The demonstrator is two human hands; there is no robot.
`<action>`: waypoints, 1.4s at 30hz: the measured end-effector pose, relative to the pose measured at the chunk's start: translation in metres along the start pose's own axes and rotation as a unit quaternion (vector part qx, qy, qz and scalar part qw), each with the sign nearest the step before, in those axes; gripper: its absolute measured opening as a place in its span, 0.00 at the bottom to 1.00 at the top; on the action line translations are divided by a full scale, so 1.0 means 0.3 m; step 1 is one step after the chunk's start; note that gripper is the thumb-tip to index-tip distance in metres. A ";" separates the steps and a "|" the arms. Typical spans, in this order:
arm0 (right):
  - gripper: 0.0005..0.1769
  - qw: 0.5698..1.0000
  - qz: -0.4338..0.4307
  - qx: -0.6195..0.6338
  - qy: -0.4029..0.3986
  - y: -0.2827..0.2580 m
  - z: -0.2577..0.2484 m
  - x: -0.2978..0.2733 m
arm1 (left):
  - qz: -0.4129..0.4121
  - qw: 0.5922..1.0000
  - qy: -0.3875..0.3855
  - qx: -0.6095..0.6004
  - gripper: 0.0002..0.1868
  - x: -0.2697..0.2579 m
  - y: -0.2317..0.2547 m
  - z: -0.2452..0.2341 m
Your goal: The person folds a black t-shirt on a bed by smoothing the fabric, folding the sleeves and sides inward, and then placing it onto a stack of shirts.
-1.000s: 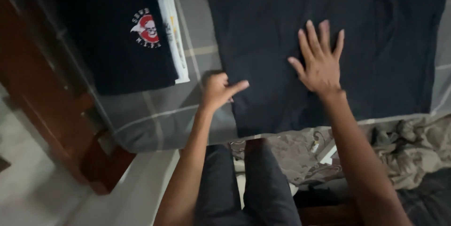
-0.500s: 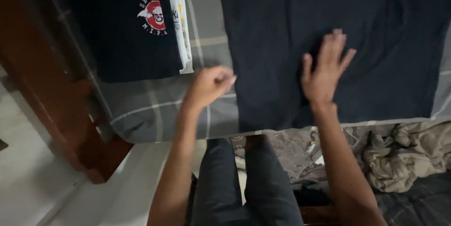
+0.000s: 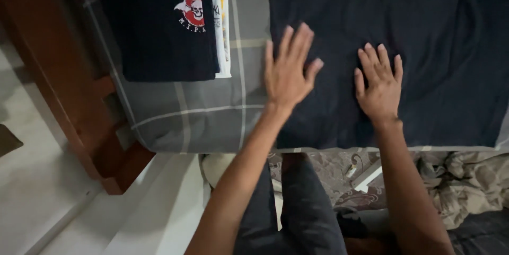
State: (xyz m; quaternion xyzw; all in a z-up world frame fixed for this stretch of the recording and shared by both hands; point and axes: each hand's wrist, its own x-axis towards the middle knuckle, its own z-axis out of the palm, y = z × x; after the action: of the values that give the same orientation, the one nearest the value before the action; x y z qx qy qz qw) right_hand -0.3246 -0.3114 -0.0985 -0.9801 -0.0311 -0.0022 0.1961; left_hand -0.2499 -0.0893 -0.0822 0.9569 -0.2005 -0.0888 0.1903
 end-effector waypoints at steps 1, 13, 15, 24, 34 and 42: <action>0.22 1.000 0.004 -0.009 0.011 0.012 0.001 -0.008 | -0.049 0.998 0.001 0.039 0.35 0.021 -0.017 -0.004; 0.23 1.000 0.010 0.003 0.027 0.027 0.026 -0.008 | -0.207 0.973 0.084 -0.054 0.32 0.146 -0.049 -0.127; 0.23 1.000 0.014 0.000 0.026 0.022 0.030 -0.014 | -0.138 0.987 0.035 -0.071 0.31 0.131 -0.026 -0.104; 0.25 1.000 0.019 -0.008 0.015 0.058 0.035 -0.005 | 0.057 0.997 0.043 0.006 0.38 0.107 -0.007 0.029; 0.25 0.999 0.036 -0.021 0.006 0.040 0.041 0.005 | -0.038 0.992 0.098 0.076 0.40 0.217 -0.207 -0.041; 0.30 1.000 0.027 -0.012 -0.006 0.015 0.061 0.262 | -0.131 0.961 0.231 0.078 0.32 0.176 -0.238 -0.024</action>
State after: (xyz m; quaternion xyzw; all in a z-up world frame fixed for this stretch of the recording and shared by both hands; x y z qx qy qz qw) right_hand -0.2459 -0.3039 -0.1158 -0.9829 -0.0060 0.0089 0.1840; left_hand -0.1754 -0.0485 -0.1090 0.9811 -0.0302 0.1265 0.1433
